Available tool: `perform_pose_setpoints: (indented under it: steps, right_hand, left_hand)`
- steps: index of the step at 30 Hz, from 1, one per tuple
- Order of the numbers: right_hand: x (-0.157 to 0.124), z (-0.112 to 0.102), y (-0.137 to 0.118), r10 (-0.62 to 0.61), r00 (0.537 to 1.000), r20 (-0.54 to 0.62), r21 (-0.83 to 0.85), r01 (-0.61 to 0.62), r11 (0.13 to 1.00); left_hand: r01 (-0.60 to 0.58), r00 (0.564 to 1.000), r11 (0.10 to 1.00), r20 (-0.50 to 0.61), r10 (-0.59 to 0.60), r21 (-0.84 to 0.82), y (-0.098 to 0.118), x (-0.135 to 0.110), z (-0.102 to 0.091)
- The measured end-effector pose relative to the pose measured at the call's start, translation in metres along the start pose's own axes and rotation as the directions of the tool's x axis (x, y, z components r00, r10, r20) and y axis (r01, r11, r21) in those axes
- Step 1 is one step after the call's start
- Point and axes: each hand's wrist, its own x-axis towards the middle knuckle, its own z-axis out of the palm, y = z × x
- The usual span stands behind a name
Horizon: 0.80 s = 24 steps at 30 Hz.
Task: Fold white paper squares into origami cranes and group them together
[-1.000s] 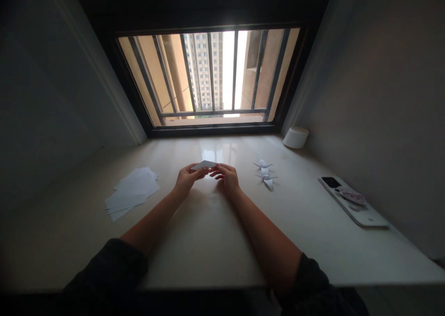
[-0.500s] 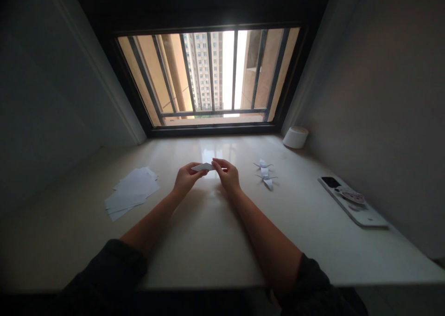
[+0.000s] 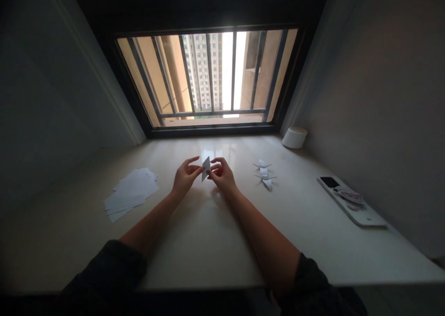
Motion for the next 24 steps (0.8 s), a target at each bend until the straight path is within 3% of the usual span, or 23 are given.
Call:
perform_pose_setpoints:
  steps: [4, 12, 17, 24]
  right_hand:
    - [0.0, 0.001, 0.001, -0.017, 1.0, -0.001, 0.017, 0.017, 1.0]
    - [-0.001, -0.001, -0.001, -0.086, 0.996, 0.017, -0.247, 0.088, 0.965]
    - [0.002, -0.003, 0.001, -0.057, 0.997, -0.049, -0.157, 0.049, 0.986]
    - [0.004, -0.002, 0.003, -0.053, 0.997, -0.052, -0.024, 0.052, 0.998]
  left_hand:
    - [-0.005, 1.0, 1.0, 0.026, 0.006, -0.01, -0.002, 0.0, 0.001]
    - [-0.057, 0.996, 0.988, 0.071, 0.047, 0.143, -0.007, 0.0, 0.002]
    - [-0.093, 0.995, 0.99, 0.041, 0.089, 0.107, 0.0, -0.002, 0.002]
    - [-0.147, 0.989, 0.983, 0.023, 0.145, 0.11, 0.004, -0.001, 0.001]
